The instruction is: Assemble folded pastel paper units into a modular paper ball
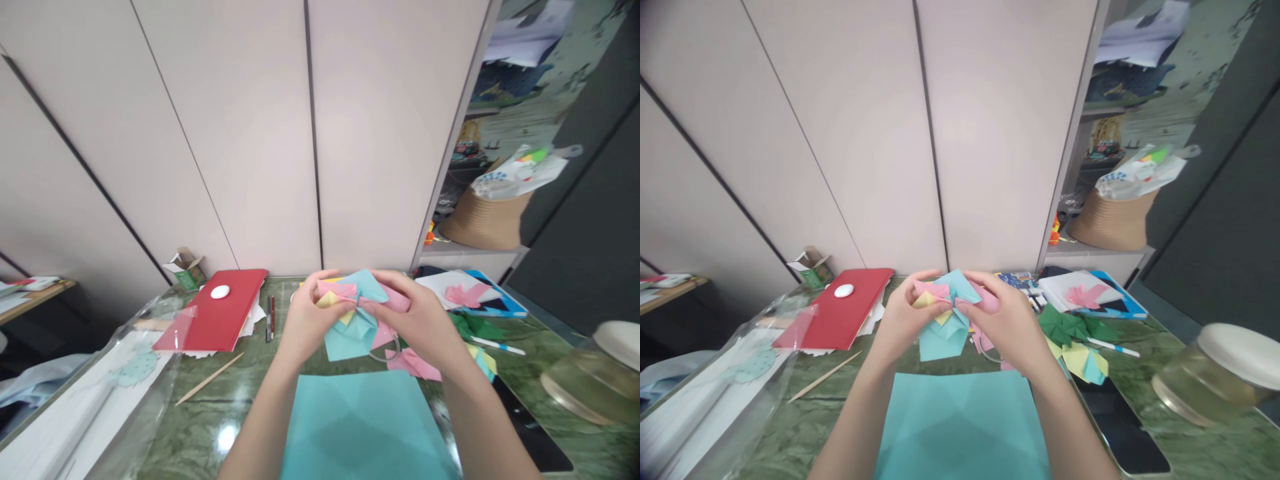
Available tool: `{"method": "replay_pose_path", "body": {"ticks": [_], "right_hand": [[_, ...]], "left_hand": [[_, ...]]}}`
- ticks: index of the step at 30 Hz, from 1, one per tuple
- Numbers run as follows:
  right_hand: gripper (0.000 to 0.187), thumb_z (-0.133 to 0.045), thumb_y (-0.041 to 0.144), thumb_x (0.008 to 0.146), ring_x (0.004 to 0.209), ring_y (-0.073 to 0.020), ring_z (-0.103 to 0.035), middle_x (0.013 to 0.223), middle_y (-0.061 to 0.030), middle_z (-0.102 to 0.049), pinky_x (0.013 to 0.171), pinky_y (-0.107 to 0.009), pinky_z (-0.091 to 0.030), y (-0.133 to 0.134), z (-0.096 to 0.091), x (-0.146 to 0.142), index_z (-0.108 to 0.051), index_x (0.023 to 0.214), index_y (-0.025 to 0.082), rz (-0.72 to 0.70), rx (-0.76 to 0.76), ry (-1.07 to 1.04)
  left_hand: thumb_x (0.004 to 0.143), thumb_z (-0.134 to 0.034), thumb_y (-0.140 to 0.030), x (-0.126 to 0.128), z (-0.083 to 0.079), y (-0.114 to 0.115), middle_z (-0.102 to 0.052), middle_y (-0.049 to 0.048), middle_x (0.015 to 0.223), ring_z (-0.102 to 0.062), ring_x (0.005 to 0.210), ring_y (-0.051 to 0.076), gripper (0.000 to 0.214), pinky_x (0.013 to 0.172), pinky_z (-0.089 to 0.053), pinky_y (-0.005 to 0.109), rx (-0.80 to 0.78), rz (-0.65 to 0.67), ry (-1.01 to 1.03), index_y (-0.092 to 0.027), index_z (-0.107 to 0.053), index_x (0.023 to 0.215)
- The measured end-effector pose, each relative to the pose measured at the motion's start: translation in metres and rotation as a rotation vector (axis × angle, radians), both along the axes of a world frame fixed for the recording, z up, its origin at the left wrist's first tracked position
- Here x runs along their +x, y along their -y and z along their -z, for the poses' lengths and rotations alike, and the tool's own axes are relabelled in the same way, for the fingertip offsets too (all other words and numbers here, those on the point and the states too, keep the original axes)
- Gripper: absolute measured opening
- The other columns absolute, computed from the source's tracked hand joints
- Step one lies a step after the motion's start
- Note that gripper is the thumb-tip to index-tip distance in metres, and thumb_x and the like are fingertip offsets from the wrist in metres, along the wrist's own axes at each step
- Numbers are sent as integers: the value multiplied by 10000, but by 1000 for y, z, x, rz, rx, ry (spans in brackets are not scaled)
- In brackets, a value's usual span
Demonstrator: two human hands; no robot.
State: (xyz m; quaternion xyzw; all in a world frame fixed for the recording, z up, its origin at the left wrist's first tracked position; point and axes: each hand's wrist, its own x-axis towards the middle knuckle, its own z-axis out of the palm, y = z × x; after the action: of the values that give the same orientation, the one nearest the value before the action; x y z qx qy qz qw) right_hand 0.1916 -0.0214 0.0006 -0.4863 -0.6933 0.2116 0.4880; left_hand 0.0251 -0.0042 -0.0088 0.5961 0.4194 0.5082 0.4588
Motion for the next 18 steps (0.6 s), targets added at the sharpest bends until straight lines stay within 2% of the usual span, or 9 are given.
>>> {"method": "replay_pose_path", "body": {"ticks": [2,4,7,9,11,13,15,18], "right_hand": [[331,-608,252,767,1048,-222,-597,1123,-14,-656,900,-367,-465,1,3,-1,-612,1096,279,2,-19,-8],[356,-581,236,786,1041,-222,-609,1137,-3,-653,861,-354,-495,2,6,-2,-597,1133,312,-5,-47,-8],[391,-533,229,818,938,-214,-657,1163,11,-641,708,-317,-550,4,8,-3,-559,1186,359,-33,-79,10],[411,-503,228,835,787,-191,-687,1147,15,-650,580,-291,-551,5,8,-4,-529,1216,379,-65,-92,25],[416,-482,227,846,694,-175,-687,1113,14,-667,521,-282,-543,5,7,-5,-514,1231,381,-99,-93,10],[410,-478,220,844,737,-185,-691,1093,9,-676,554,-290,-557,4,7,-5,-525,1224,367,-125,-76,-22],[402,-492,210,831,852,-208,-684,1099,3,-673,637,-312,-573,3,8,-6,-550,1202,351,-134,-54,-54],[397,-514,218,819,997,-235,-641,1146,-6,-650,768,-362,-566,0,8,-8,-560,1196,333,-157,-50,-94]], "left_hand": [[665,-705,-262,0,-1,1,-668,21,801,-611,735,146,198,618,-459,233,12,10,-83,-171,-645,830],[680,-687,-268,0,-2,2,-660,22,733,-604,696,143,125,601,-446,232,32,30,-141,-155,-636,696],[690,-672,-234,-1,-3,2,-656,24,744,-611,717,148,100,635,-456,244,86,78,-114,-157,-610,673],[695,-663,-209,-2,-3,2,-664,41,838,-621,789,158,100,676,-465,251,109,122,-72,-158,-580,670],[705,-649,-194,-4,-3,2,-658,48,907,-618,838,159,123,683,-462,245,102,160,-63,-161,-536,669],[729,-624,-200,-5,-4,3,-639,17,848,-601,786,132,150,642,-440,221,90,182,-98,-172,-486,677],[763,-594,-238,-5,-4,4,-570,-33,704,-541,664,98,169,573,-389,196,95,175,-175,-184,-452,690],[776,-585,-281,-4,-4,4,-498,-57,636,-463,602,85,171,547,-342,192,141,98,-286,-189,-461,702]]}}
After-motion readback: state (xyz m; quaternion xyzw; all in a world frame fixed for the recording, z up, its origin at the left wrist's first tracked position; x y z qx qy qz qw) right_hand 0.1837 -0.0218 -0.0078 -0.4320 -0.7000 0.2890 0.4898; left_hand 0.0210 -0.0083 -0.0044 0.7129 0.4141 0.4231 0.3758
